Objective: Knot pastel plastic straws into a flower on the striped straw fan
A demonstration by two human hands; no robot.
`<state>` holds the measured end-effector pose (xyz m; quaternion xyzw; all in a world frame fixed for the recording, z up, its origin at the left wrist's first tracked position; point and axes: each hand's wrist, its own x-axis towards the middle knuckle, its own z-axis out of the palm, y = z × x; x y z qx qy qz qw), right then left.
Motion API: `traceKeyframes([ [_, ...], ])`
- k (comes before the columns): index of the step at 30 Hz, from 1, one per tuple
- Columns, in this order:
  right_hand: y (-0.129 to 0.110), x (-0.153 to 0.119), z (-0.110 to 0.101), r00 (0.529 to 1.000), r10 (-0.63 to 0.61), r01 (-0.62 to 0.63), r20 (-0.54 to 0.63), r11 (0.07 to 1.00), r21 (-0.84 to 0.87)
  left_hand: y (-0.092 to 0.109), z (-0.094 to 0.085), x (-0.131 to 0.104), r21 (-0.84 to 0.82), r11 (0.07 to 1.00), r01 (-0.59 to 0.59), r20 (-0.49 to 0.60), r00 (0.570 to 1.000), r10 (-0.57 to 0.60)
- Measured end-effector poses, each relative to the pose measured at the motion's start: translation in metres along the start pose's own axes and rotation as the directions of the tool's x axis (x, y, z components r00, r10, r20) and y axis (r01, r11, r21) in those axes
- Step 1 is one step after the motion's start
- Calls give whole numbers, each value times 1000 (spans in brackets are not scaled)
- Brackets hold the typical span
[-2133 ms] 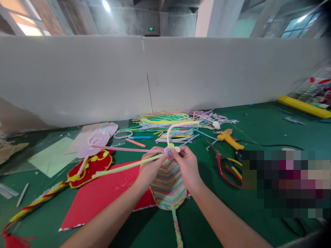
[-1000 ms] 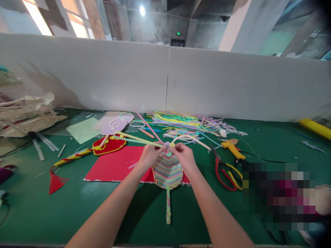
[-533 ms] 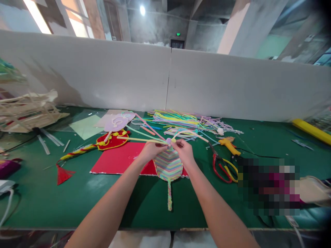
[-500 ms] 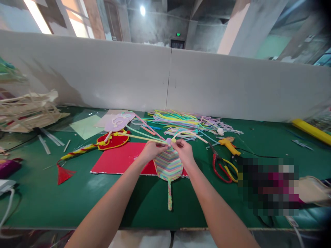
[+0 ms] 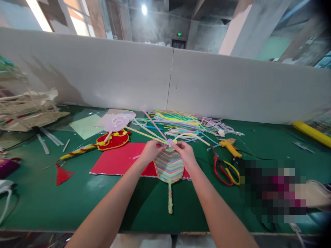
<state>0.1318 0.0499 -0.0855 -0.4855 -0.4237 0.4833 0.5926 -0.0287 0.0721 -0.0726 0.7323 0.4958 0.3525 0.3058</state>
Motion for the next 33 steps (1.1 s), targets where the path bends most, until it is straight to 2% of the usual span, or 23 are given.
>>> traceKeyframes([
  [3, 5, 2, -1, 995, -17, 17, -99, 1000, 6, 6, -2, -5, 66, 997, -49, -195, 979, 61],
  [5, 6, 3, -2, 987, -28, 34, -161, 999, 35, 12, 2, -9, 132, 987, -91, -397, 907, 137],
  [6, 6, 3, -2, 983, -29, 41, -179, 997, 65, 15, 5, -11, 138, 986, -95, -452, 880, 148],
  [7, 5, 3, -2, 982, -28, 47, -188, 994, 100, 16, 10, -13, 103, 990, -92, -471, 873, 130],
  [8, 5, 2, -2, 982, -26, 52, -188, 990, 134, 18, 15, -14, 33, 997, -76, -457, 885, 82],
  [10, 4, 1, -1, 985, -28, 57, -169, 984, 170, 18, 28, -15, -171, 985, -16, -365, 930, -48],
  [13, 5, -1, 3, 989, -38, 58, -145, 989, 138, 17, 41, -13, -256, 967, 0, -304, 949, -80],
  [15, 6, -3, 5, 990, -47, 61, -130, 992, 108, 16, 44, -13, -280, 960, -7, -306, 948, -83],
  [19, 5, -4, 6, 995, -59, 67, -82, 993, 94, 16, 41, -14, -301, 954, -7, -319, 943, -94],
  [25, 2, -3, 2, 1000, -23, 22, 14, 999, 44, 9, 35, -12, -297, 955, 6, -283, 955, -94],
  [33, 2, 2, -3, 997, -64, 65, 46, 998, -26, 1, 23, -3, -276, 961, 10, -139, 989, -50],
])
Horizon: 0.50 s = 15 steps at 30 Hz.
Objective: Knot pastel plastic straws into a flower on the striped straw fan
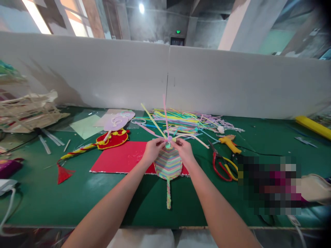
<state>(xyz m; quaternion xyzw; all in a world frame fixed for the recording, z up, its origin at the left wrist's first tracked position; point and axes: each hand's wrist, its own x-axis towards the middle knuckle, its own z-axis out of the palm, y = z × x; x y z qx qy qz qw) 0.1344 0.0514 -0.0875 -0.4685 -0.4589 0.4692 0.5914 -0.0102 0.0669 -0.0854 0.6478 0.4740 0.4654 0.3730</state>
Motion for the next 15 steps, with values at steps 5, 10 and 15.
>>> traceKeyframes([
  [5, 2, 2, -1, 1000, -14, 14, 1, 1000, 0, 1, -2, 1, 12, 1000, -6, 47, 999, 6],
  [10, 3, 2, 0, 1000, 21, -20, -6, 999, 42, 0, 1, -1, 9, 1000, -3, 35, 999, 3],
  [15, 3, 0, 0, 998, 57, -56, -18, 995, 78, -2, 1, -2, -25, 999, 33, 57, 998, -32],
])
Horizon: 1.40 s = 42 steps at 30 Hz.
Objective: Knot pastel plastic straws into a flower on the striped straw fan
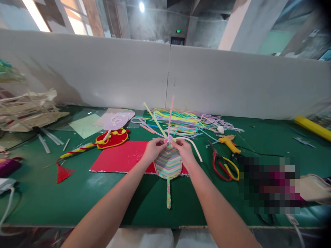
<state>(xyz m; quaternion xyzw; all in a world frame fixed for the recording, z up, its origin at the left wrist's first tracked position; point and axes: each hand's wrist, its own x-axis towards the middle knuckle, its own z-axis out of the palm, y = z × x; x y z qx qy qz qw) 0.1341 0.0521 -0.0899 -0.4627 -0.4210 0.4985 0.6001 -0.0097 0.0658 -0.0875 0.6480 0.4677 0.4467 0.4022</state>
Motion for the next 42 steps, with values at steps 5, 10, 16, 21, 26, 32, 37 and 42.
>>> traceKeyframes([
  [5, 2, 0, 0, 1000, 21, -21, 16, 999, 36, -1, 1, 0, -31, 999, 29, -6, 1000, -29],
  [10, 1, 0, 0, 1000, 21, -22, 10, 999, 43, -2, 5, -2, -72, 997, 38, -13, 999, -39],
  [16, 0, -1, 1, 1000, 28, -29, 13, 998, 56, -3, 6, -1, -111, 993, 32, -59, 998, -39],
  [21, 1, -2, 0, 997, 53, -56, 49, 996, 66, -8, 6, 1, -130, 991, 37, -81, 996, -48],
  [26, -1, -4, 0, 995, 88, -91, 43, 993, 77, -8, 5, 0, -118, 992, 45, -110, 992, -58],
  [32, -2, -4, -1, 992, 115, -119, 51, 990, 79, -4, 4, -1, -111, 993, 42, -133, 989, -57],
  [37, -5, -2, 0, 988, 138, -144, 66, 984, 101, -5, 2, 1, -138, 989, 55, -151, 986, -76],
  [42, -4, 0, -2, 992, 111, -118, 60, 986, 118, -4, 1, 2, -177, 982, 69, -165, 981, -98],
])
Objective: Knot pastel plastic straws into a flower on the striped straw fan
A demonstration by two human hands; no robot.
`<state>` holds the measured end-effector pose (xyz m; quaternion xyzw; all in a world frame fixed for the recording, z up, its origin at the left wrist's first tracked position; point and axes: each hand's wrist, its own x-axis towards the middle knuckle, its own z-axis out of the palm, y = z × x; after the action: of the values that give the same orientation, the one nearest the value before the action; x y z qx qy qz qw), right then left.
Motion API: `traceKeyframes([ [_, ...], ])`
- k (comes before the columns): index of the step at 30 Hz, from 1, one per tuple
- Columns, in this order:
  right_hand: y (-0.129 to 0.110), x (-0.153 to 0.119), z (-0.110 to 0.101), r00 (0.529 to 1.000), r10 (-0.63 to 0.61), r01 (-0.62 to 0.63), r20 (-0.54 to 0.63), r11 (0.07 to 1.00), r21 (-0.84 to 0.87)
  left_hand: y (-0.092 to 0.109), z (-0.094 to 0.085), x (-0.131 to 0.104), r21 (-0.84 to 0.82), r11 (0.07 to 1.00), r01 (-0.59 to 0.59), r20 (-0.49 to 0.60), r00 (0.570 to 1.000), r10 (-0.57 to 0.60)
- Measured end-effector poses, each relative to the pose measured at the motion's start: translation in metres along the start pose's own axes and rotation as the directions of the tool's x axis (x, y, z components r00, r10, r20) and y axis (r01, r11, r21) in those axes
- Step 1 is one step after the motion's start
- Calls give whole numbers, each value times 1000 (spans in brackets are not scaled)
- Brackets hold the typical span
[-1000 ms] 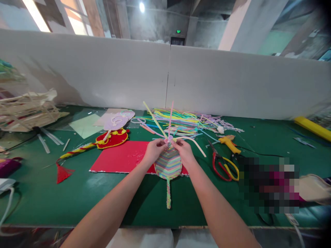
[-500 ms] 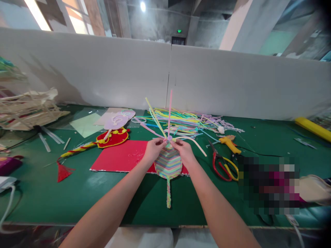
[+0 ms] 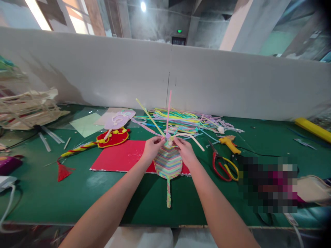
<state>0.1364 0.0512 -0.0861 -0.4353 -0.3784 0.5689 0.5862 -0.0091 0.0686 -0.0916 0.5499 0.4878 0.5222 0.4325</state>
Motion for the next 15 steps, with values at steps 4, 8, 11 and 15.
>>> traceKeyframes([
  [4, 3, 1, -2, 1000, -28, 28, 3, 999, -28, 0, 2, -1, -23, 1000, 3, 32, 999, -2],
  [8, 2, 1, -1, 999, -39, 39, 7, 998, -39, 1, 2, -2, -20, 1000, -8, 56, 998, 9],
  [11, 0, 0, -1, 999, -36, 36, 6, 999, -39, 1, 0, -1, -9, 1000, -16, 63, 998, 17],
  [15, -2, 1, -1, 999, -49, 48, -12, 998, -30, 2, -1, 0, 16, 1000, -25, 82, 996, 23],
])
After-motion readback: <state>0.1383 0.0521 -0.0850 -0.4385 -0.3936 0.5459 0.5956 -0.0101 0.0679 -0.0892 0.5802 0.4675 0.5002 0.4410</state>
